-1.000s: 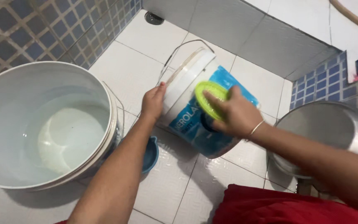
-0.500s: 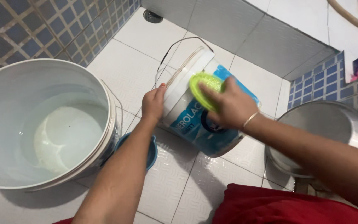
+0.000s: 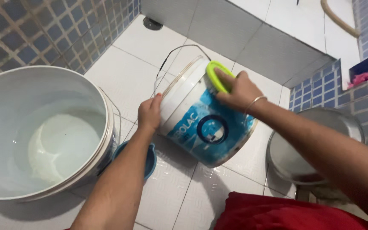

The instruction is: The person pours water from a bucket onto the floor using a blue cup, then uses a green scrub brush to clean the inside and outside of a white bucket. The person repeatedly scrubs the bucket while holding it tilted and rinses it with water.

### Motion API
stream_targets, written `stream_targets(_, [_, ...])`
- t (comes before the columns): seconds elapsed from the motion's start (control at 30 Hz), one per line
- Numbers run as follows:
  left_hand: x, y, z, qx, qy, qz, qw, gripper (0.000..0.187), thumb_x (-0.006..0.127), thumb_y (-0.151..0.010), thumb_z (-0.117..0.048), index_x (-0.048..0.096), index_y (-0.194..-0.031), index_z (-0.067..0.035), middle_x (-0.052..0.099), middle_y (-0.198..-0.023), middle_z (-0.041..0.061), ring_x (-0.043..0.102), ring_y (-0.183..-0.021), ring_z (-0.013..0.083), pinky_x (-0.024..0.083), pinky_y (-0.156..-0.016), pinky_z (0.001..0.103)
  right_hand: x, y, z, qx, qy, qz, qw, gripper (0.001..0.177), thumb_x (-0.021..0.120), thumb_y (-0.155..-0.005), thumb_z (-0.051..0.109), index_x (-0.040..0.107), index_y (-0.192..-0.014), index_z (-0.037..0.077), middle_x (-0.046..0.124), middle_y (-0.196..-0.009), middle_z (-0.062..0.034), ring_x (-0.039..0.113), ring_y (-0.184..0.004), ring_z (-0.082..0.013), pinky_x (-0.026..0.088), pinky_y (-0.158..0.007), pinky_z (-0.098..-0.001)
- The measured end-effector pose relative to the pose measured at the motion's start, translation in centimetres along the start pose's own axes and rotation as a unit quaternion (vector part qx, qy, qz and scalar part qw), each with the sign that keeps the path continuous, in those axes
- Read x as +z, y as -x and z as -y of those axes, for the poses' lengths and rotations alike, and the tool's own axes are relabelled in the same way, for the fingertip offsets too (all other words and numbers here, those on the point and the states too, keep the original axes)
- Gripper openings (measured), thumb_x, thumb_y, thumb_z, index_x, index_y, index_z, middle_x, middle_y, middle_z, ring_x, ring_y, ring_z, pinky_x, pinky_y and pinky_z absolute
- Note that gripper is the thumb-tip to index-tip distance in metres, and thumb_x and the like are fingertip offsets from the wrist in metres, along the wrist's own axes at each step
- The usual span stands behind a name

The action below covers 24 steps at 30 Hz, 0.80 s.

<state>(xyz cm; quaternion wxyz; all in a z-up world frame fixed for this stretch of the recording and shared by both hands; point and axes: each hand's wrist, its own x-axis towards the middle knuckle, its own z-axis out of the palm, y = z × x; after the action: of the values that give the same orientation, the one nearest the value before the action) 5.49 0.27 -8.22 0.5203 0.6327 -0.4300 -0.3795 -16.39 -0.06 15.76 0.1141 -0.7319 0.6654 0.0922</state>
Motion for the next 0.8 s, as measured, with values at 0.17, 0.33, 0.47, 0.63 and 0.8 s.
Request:
stream_targets(0.17, [-1.0, -0.8, -3.7, 0.062, -0.105, -0.043, 0.992, 0.048, 0.048, -0.098, -0.045, 0.074, -0.093, -0.005, 0.069, -0.083, 0.022, 0.063, -0.079, 0.0394, 0.048, -0.072, 0.049, 4.5, 2.0, -0.8, -0.164, 0.094, -0.022, 0.982, 0.093, 0.078, -0.078, 0.035, 0.031, -0.157, 0.043, 0.045, -0.118, -0.0223, 0.066, -0.087, -0.0332, 0.06, -0.077, -0.0395])
stream_targets(0.33, [2.4, -2.8, -11.1, -0.027, -0.183, -0.029, 0.982, 0.054, 0.039, -0.103, -0.049, 0.074, -0.097, -0.008, 0.073, -0.101, 0.022, 0.067, -0.097, 0.0449, 0.052, -0.085, 0.054, 8.8, 2.8, -2.0, -0.199, 0.082, -0.004, 0.977, 0.094, 0.079, -0.078, 0.037, 0.03, -0.157, 0.046, 0.046, -0.115, -0.0215, 0.066, -0.086, -0.0336, 0.06, -0.075, -0.0409])
stream_targets(0.47, [3.0, -0.5, -12.6, -0.027, -0.23, -0.095, 0.968, 0.048, 0.042, -0.101, -0.045, 0.075, -0.091, -0.011, 0.075, -0.095, 0.017, 0.069, -0.089, 0.0429, 0.052, -0.078, 0.055, 5.2, -0.8, -2.8, -0.056, 0.048, 0.026, 0.997, 0.087, 0.075, -0.085, 0.041, 0.027, -0.157, 0.049, 0.046, -0.12, -0.0188, 0.065, -0.086, -0.0296, 0.062, -0.073, -0.0372])
stream_targets(0.63, [2.6, 1.7, -12.5, -0.03, -0.209, -0.098, 0.973, 0.05, 0.043, -0.1, -0.046, 0.075, -0.087, -0.01, 0.074, -0.089, 0.017, 0.07, -0.083, 0.0427, 0.053, -0.074, 0.054, 0.5, -1.5, -2.5, -0.029, -0.022, -0.01, 0.999, 0.085, 0.074, -0.086, 0.04, 0.033, -0.16, 0.044, 0.051, -0.116, -0.023, 0.065, -0.086, -0.0329, 0.057, -0.079, -0.0413])
stream_targets(0.8, [2.6, 1.2, -12.2, -0.022, -0.212, -0.116, 0.97, 0.048, 0.045, -0.099, -0.045, 0.076, -0.087, -0.011, 0.074, -0.09, 0.017, 0.069, -0.084, 0.0438, 0.053, -0.073, 0.055, 2.3, 3.8, 1.8, -0.195, 0.092, -0.048, 0.975, 0.096, 0.077, -0.07, 0.044, 0.036, -0.157, 0.043, 0.047, -0.122, -0.0245, 0.068, -0.087, -0.0323, 0.061, -0.078, -0.0383])
